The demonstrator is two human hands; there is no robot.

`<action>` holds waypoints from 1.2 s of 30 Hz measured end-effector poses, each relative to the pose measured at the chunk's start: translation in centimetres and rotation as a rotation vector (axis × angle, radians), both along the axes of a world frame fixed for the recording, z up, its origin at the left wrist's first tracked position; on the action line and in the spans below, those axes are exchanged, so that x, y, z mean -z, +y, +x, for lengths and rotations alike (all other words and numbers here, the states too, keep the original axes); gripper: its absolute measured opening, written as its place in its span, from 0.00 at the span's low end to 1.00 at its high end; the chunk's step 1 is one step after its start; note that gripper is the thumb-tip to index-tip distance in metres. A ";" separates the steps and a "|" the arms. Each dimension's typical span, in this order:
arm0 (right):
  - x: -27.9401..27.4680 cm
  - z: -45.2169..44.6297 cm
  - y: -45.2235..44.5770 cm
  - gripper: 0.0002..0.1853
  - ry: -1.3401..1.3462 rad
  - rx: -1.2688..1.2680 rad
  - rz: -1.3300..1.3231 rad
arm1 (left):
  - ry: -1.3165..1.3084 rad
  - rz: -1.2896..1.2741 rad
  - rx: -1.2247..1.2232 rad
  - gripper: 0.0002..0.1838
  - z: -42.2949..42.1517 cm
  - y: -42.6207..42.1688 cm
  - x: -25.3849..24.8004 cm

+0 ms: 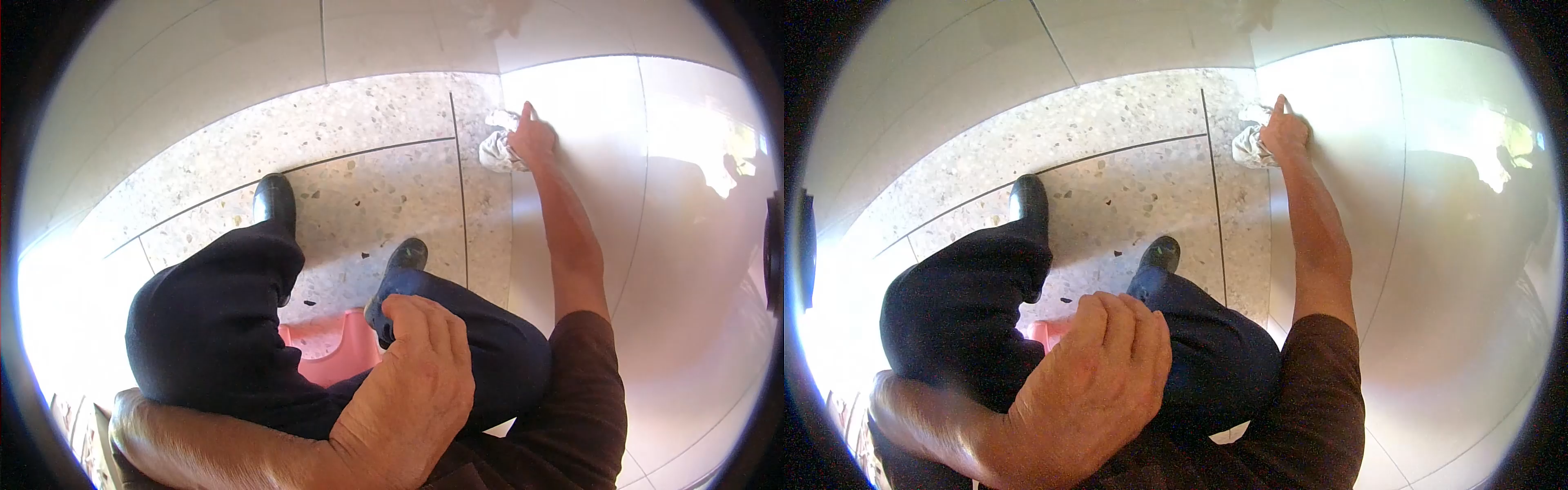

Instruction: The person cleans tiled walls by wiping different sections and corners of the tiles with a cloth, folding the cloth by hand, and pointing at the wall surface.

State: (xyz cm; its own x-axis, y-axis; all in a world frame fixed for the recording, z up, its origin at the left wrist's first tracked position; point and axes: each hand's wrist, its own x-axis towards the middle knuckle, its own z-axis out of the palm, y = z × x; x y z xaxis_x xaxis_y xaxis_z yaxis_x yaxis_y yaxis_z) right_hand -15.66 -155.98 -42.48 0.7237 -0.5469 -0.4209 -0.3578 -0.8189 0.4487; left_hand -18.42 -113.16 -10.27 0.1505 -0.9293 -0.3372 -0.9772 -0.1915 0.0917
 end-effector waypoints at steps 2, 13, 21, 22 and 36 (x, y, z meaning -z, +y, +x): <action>-0.2 -0.1 0.2 0.48 -0.018 -0.002 0.006 | 0.012 0.008 0.013 0.14 0.8 -0.5 -0.3; 1.4 -0.8 -0.7 0.39 -0.209 -0.128 0.017 | -0.024 -0.031 -0.044 0.14 -0.2 0.3 0.6; 2.2 -0.4 -1.3 0.49 -0.038 -0.084 -0.007 | -0.063 -0.008 -0.010 0.15 0.2 0.3 0.2; 1.6 -0.5 -0.8 0.44 -0.111 -0.054 0.006 | -0.069 -0.011 -0.006 0.15 0.2 0.3 0.1; 0.3 0.2 0.8 0.41 -0.093 0.020 0.070 | 0.005 0.036 0.024 0.14 0.2 -0.2 0.0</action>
